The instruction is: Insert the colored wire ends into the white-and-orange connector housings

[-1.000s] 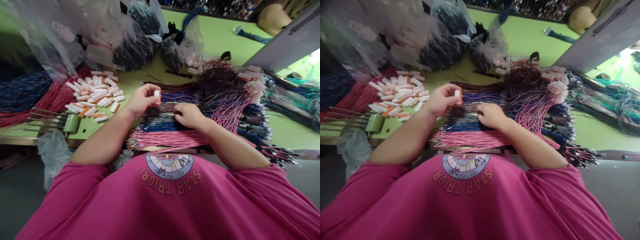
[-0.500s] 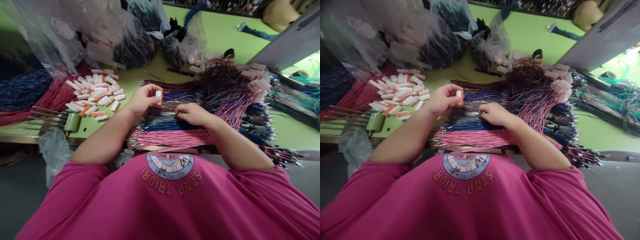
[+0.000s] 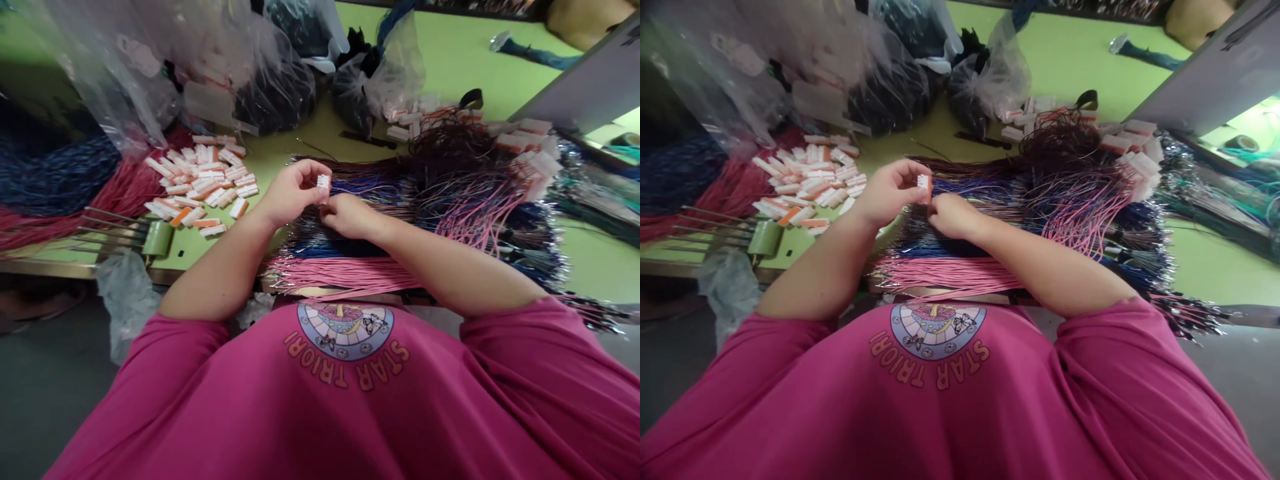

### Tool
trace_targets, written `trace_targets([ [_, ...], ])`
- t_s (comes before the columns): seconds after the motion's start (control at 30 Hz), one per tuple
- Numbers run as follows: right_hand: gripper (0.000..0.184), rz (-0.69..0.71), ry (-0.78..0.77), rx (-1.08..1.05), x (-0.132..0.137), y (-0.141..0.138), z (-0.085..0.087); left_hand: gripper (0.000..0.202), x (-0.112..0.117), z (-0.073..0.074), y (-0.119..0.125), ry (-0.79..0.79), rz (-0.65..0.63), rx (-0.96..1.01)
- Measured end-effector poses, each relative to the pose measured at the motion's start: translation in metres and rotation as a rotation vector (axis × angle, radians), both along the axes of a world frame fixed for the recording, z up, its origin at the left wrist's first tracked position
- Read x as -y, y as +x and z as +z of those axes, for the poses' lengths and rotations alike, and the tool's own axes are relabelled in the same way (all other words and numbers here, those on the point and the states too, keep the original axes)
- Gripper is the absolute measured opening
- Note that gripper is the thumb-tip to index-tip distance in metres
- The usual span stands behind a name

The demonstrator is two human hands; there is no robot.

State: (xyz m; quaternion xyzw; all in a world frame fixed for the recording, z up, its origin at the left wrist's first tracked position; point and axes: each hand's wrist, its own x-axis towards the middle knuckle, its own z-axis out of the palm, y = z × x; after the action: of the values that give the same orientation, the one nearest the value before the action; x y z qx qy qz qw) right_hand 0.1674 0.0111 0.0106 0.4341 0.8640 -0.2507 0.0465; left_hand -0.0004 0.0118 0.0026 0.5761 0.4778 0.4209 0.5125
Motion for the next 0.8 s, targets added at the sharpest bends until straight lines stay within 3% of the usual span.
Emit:
trace_targets([
  [0.17, 0.037, -0.006, 0.304, 0.308, 0.017, 0.031, 0.015, 0.028, 0.001, -0.002, 0.003, -0.008, -0.044, 0.014],
  [0.37, 0.034, 0.052, 0.409, 0.357, 0.049, 0.052, 0.035, 0.03, 0.001, -0.002, 0.003, 0.027, -0.029, -0.002],
  [0.47, 0.028, 0.188, 0.287, 0.28, 0.053, 0.048, 0.032, 0.029, 0.001, 0.001, 0.005, 0.074, -0.05, 0.008],
  [0.57, 0.027, 0.274, 0.122, 0.082, 0.05, 0.04, 0.016, 0.031, -0.003, -0.005, 0.005, 0.07, -0.109, 0.032],
  [0.7, 0.032, 0.34, 0.043, -0.202, 0.049, 0.03, -0.002, 0.028, -0.009, -0.015, 0.006, -0.116, -0.191, 0.207],
  [0.8, 0.032, 0.331, -0.005, -0.304, 0.053, 0.024, -0.003, 0.029, -0.007, -0.016, 0.008, -0.22, -0.219, 0.313],
])
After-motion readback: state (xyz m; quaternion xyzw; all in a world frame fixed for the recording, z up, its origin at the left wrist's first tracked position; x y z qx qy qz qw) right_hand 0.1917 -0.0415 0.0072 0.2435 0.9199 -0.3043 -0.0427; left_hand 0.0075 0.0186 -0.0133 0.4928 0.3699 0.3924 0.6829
